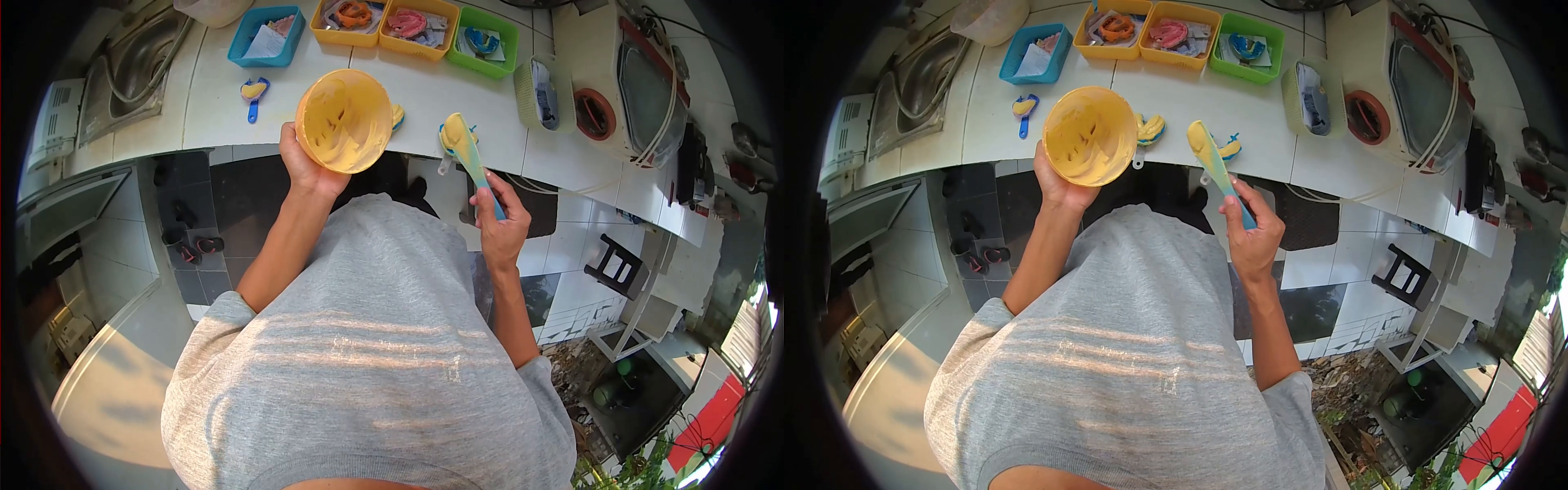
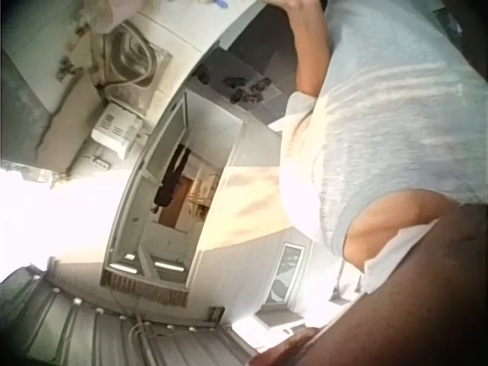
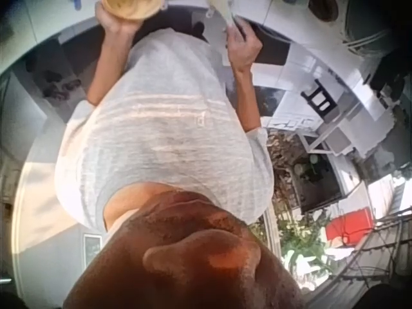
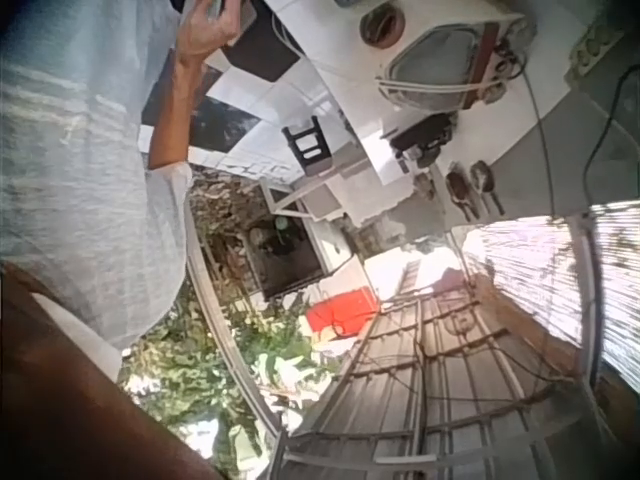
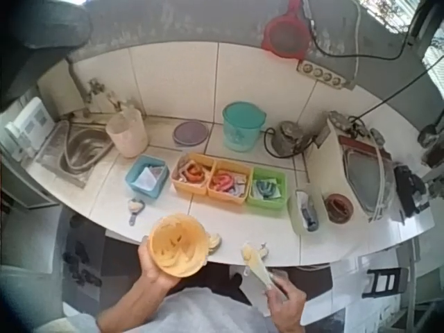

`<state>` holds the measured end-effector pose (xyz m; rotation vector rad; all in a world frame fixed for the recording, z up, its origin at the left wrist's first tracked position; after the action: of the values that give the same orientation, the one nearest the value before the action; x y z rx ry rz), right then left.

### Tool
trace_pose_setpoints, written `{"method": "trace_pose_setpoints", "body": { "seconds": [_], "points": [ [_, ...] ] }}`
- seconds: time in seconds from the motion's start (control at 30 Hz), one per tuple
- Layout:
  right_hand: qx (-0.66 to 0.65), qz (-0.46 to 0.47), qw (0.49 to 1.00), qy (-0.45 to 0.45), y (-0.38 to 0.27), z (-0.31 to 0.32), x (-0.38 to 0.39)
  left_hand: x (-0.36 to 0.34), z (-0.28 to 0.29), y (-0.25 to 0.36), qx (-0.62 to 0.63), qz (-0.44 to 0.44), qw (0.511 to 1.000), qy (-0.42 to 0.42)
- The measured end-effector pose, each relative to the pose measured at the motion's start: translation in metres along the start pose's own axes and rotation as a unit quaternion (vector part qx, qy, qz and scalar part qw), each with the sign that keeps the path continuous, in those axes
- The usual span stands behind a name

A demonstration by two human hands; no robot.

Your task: The recorder mixes dental plaster in a bowl and pours it into impression trays at a sink area.

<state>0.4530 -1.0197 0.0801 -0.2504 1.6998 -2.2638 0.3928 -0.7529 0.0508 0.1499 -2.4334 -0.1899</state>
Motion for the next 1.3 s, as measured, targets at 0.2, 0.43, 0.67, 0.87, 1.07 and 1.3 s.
{"method": "trace_pose_setpoints", "body": {
  "seconds": [0.2,0.43,0.67,0.87,1.07,1.3],
  "points": [
    [0.191,0.314,0.926,-0.082,-0.037,-0.053,-0.01,-0.018,-0.013,-0.032,0.031,0.076,0.997,0.012],
    [0.271,0.233,0.93,-0.083,0.001,0.003,0.024,-0.028,-0.016,-0.018,0.022,0.029,0.999,0.011],
    [0.308,0.19,0.932,-0.007,0.032,0.019,0.0,-0.026,-0.013,0.008,0.022,0.003,0.999,-0.034],
    [0.317,0.182,0.93,-0.042,0.049,0.006,-0.007,-0.021,-0.004,0.015,0.027,-0.01,0.999,-0.021],
    [0.331,0.166,0.927,-0.05,0.048,0.01,-0.003,-0.017,0.003,0.019,0.01,-0.022,0.999,0.029],
    [0.319,0.174,0.929,-0.064,0.042,0.006,-0.006,-0.012,0.0,0.024,0.004,-0.029,0.999,0.045]
  ]
}}
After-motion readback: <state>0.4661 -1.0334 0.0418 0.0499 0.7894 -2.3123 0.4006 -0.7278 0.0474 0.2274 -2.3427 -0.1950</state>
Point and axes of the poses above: each hand's wrist, its own x-axis away from the middle knuckle, its own z-axis out of the back of the hand, y = z × x, the point moved 3 cm from there along -x, towards the middle knuckle, and after that the axes turned 15 degrees about z, right-handed, at the moved point
